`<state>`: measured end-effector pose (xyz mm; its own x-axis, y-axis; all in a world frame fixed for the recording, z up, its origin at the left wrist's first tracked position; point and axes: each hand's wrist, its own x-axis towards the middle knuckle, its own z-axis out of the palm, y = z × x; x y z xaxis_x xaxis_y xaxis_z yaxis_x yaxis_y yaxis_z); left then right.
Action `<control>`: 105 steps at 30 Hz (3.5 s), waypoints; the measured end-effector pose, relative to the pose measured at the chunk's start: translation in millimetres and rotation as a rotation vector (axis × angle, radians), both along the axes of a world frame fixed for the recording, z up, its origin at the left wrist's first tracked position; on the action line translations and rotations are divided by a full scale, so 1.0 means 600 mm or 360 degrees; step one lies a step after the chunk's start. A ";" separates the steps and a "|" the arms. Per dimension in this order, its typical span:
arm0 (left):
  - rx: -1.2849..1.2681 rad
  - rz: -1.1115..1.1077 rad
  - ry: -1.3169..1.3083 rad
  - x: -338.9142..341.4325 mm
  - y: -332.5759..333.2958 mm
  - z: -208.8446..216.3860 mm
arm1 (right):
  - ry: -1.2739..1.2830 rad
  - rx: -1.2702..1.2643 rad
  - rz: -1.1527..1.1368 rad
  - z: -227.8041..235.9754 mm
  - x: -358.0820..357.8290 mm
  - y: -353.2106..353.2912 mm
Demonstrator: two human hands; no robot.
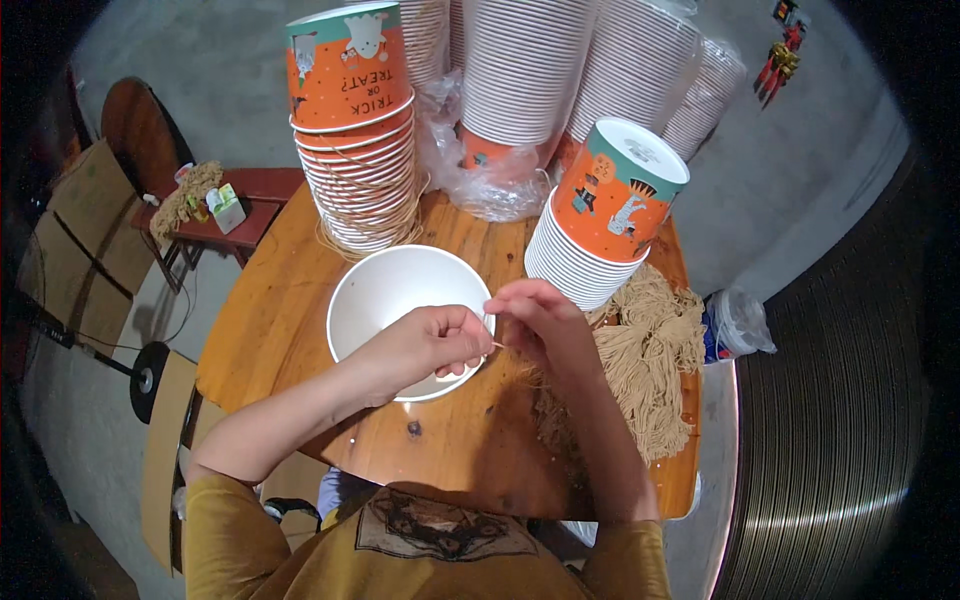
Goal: The recorder is tying thin brown strings onto the sides of paper cups.
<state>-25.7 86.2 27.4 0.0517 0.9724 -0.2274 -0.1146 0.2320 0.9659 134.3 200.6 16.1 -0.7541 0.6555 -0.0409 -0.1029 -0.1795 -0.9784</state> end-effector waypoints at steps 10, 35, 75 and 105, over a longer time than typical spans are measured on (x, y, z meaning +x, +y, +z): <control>-0.0041 -0.0015 0.0016 -0.003 0.006 -0.002 | -0.0440 0.0959 -0.0251 -0.015 0.035 -0.056; 0.0456 0.0029 0.0602 0.014 0.013 0.002 | -0.0374 0.1069 -0.0156 -0.024 0.037 -0.033; 0.0399 0.0173 0.0978 0.006 0.009 -0.005 | -0.0252 0.1321 -0.0506 -0.030 0.015 -0.065; 0.0400 0.0071 0.0293 0.009 0.025 -0.016 | -0.0313 0.2179 -0.0523 -0.019 0.039 -0.038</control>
<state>-20.2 101.4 18.0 -0.0119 0.9998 0.0186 0.0628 -0.0178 0.9979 157.5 178.0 4.8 -0.6185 0.4038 0.6741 0.2022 0.9108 -0.3600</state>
